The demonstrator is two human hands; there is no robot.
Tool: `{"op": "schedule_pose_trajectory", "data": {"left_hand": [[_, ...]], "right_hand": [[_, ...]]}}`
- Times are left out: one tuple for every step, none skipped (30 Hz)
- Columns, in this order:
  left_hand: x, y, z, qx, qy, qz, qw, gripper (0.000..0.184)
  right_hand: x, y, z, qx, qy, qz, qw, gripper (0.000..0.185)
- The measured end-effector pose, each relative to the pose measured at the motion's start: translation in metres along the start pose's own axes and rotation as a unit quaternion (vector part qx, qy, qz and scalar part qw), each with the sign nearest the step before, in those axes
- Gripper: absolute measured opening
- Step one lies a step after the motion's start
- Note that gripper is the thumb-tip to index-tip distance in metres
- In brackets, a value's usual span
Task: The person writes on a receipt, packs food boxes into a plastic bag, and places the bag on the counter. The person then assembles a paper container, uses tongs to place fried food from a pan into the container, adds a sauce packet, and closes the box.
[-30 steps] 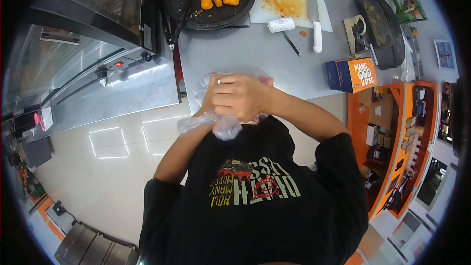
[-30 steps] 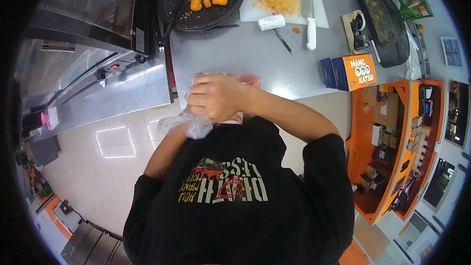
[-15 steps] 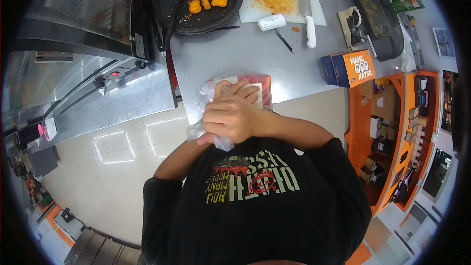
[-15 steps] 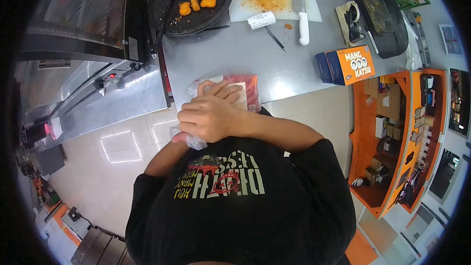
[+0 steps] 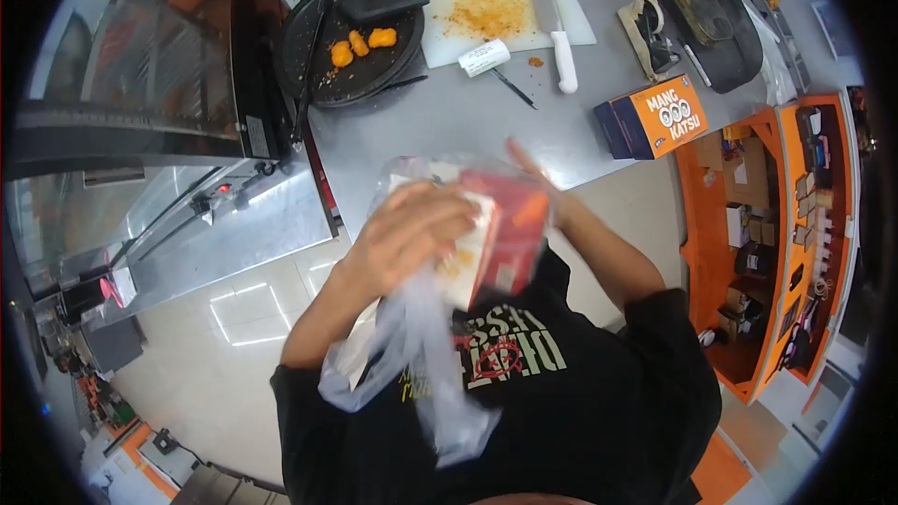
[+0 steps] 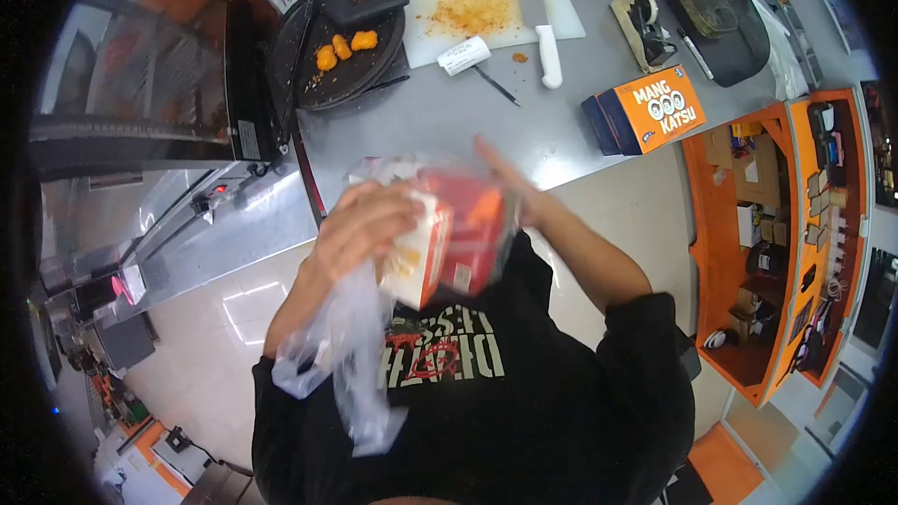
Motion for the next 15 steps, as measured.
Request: {"op": "schedule_pose_trajectory", "data": {"left_hand": [[-0.004, 0.017, -0.017, 0.008, -0.02, 0.025, 0.999, 0.043], [-0.006, 0.029, -0.031, 0.014, -0.039, 0.048, 0.998, 0.046], [-0.007, 0.031, -0.04, 0.039, -0.047, 0.069, 0.996, 0.058], [-0.003, 0.022, -0.039, 0.065, 0.011, 0.015, 0.998, 0.052], [0.0, 0.016, -0.04, 0.074, 0.041, -0.028, 0.996, 0.051], [0.0, 0.016, -0.041, 0.079, 0.052, -0.063, 0.994, 0.049], [0.001, 0.027, -0.046, 0.079, 0.036, -0.089, 0.992, 0.047], [0.0, 0.028, -0.052, 0.085, 0.03, -0.122, 0.988, 0.046], [-0.003, 0.032, -0.06, 0.093, 0.017, -0.149, 0.984, 0.044], [-0.006, 0.033, -0.066, 0.098, 0.007, -0.177, 0.979, 0.043], [-0.009, 0.034, -0.072, 0.103, -0.001, -0.204, 0.974, 0.041], [-0.013, 0.035, -0.077, 0.106, -0.009, -0.229, 0.968, 0.04], [-0.016, 0.037, -0.082, 0.108, -0.016, -0.249, 0.962, 0.039], [-0.02, 0.041, -0.086, 0.111, -0.027, -0.269, 0.956, 0.037], [-0.023, 0.046, -0.09, 0.111, -0.037, -0.287, 0.951, 0.036]], "right_hand": [[-0.007, 0.019, 0.001, -0.072, 0.01, 0.082, 0.994, 0.054], [-0.011, 0.02, 0.0, -0.076, 0.001, 0.109, 0.991, 0.06], [-0.016, 0.021, -0.002, -0.08, -0.008, 0.136, 0.987, 0.067], [-0.014, 0.019, -0.002, -0.085, -0.016, 0.162, 0.983, 0.076], [-0.012, 0.013, -0.001, -0.093, -0.04, 0.157, 0.982, 0.077], [-0.009, 0.004, 0.002, -0.135, -0.076, 0.195, 0.968, 0.079], [0.005, -0.01, 0.007, -0.179, -0.11, 0.229, 0.95, 0.082], [0.019, -0.023, 0.012, -0.224, -0.141, 0.257, 0.929, 0.085], [0.019, -0.025, 0.018, -0.264, -0.138, 0.334, 0.895, 0.086], [0.018, -0.026, 0.023, -0.304, -0.129, 0.405, 0.853, 0.088], [0.02, -0.023, 0.027, -0.313, -0.142, 0.364, 0.866, 0.089], [0.022, -0.016, 0.028, -0.288, -0.166, 0.252, 0.909, 0.091], [0.025, -0.007, 0.031, -0.228, -0.21, 0.077, 0.948, 0.092], [0.031, 0.002, 0.038, -0.172, -0.25, -0.073, 0.95, 0.094], [0.034, 0.009, 0.041, -0.117, -0.275, -0.185, 0.936, 0.095]]}}
Point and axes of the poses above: each hand's wrist, its own z-axis away from the middle knuckle, its own x-axis out of the palm, y = z × x, the point moved 1 cm from there along -z, towards the middle knuckle, and after that the axes turned 9 degrees about z, right-handed, at the moved point
